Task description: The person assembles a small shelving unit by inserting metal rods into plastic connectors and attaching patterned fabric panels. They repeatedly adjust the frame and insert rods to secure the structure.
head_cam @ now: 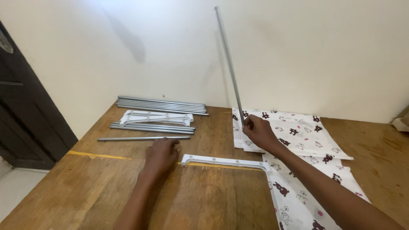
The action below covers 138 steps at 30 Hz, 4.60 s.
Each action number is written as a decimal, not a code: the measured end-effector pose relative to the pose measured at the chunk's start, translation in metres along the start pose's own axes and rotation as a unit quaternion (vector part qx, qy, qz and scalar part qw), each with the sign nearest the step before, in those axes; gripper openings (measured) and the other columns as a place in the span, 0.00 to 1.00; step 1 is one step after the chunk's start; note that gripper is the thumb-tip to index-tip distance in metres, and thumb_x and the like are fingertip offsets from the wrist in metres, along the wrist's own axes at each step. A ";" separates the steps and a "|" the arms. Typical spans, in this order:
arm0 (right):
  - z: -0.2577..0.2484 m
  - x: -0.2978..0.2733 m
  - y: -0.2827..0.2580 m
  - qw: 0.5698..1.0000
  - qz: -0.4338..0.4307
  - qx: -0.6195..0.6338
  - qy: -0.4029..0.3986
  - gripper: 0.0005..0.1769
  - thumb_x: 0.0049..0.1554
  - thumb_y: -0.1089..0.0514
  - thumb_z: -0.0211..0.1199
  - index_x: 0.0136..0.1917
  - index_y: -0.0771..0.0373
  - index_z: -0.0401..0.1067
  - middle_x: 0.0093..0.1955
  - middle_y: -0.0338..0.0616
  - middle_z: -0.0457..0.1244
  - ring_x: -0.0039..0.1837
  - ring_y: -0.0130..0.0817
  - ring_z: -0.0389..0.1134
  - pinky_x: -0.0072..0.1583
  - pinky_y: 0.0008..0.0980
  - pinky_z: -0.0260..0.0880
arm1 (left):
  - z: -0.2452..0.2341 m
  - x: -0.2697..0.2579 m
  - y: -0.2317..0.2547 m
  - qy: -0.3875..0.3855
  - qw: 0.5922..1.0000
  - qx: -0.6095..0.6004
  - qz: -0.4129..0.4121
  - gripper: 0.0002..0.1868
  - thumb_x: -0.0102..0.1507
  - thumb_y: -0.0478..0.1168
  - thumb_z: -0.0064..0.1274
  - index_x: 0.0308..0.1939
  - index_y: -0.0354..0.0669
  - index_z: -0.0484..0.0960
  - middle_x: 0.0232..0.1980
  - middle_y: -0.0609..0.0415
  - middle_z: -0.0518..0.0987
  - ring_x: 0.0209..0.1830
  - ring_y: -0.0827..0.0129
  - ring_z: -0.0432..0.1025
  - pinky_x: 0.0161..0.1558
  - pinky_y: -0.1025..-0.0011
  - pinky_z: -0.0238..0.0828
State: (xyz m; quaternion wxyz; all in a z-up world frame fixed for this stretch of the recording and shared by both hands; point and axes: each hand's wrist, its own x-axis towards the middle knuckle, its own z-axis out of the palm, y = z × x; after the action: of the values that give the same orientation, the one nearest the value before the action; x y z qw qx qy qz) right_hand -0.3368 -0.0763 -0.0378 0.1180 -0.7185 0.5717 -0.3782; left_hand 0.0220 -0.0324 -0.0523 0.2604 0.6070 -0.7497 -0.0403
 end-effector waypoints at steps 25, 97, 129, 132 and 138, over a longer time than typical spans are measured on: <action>-0.054 -0.055 -0.056 0.950 0.222 0.207 -0.068 0.12 0.61 0.55 0.63 0.50 0.67 0.76 0.43 0.48 0.71 0.45 0.31 0.74 0.47 0.29 0.77 | -0.038 -0.005 0.062 -0.278 0.957 -0.074 -0.029 0.12 0.57 0.34 0.62 0.44 0.45 0.90 0.43 0.52 0.88 0.38 0.62 0.82 0.45 0.64 0.79; 0.112 0.108 -0.067 0.966 -0.116 -0.221 -0.060 0.13 0.50 0.64 0.62 0.49 0.59 0.80 0.47 0.53 0.70 0.52 0.52 0.71 0.53 0.50 0.72 | 0.000 -0.008 0.057 -0.184 0.971 -0.145 0.050 0.15 0.51 0.32 0.64 0.41 0.51 0.91 0.40 0.52 0.87 0.40 0.62 0.81 0.45 0.64 0.78; -0.015 -0.035 -0.134 0.975 0.085 0.103 -0.179 0.13 0.48 0.57 0.68 0.44 0.66 0.73 0.33 0.44 0.69 0.35 0.29 0.71 0.40 0.32 0.74 | -0.002 -0.010 0.065 -0.176 0.978 -0.093 0.068 0.12 0.56 0.32 0.57 0.38 0.51 0.91 0.40 0.52 0.87 0.41 0.61 0.81 0.47 0.63 0.77; -0.025 -0.060 -0.135 0.978 0.055 0.025 -0.199 0.15 0.54 0.54 0.71 0.42 0.70 0.75 0.32 0.46 0.69 0.35 0.29 0.70 0.40 0.33 0.70 | -0.002 -0.009 0.067 -0.189 0.977 -0.074 0.057 0.12 0.57 0.32 0.57 0.40 0.51 0.91 0.40 0.52 0.87 0.41 0.61 0.81 0.48 0.64 0.77; -0.009 -0.073 -0.114 0.986 0.097 0.050 -0.130 0.10 0.51 0.60 0.68 0.46 0.63 0.72 0.34 0.43 0.71 0.37 0.27 0.74 0.42 0.30 0.73 | 0.007 -0.010 0.070 -0.154 0.984 -0.015 0.086 0.10 0.54 0.34 0.62 0.37 0.52 0.90 0.41 0.53 0.86 0.44 0.59 0.79 0.48 0.61 0.76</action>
State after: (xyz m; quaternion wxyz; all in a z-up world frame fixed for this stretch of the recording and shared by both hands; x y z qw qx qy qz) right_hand -0.2641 0.0293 0.0071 0.2628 -0.6960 0.5990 -0.2963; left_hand -0.0425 -0.0069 -0.0350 0.1529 0.5226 -0.8299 -0.1218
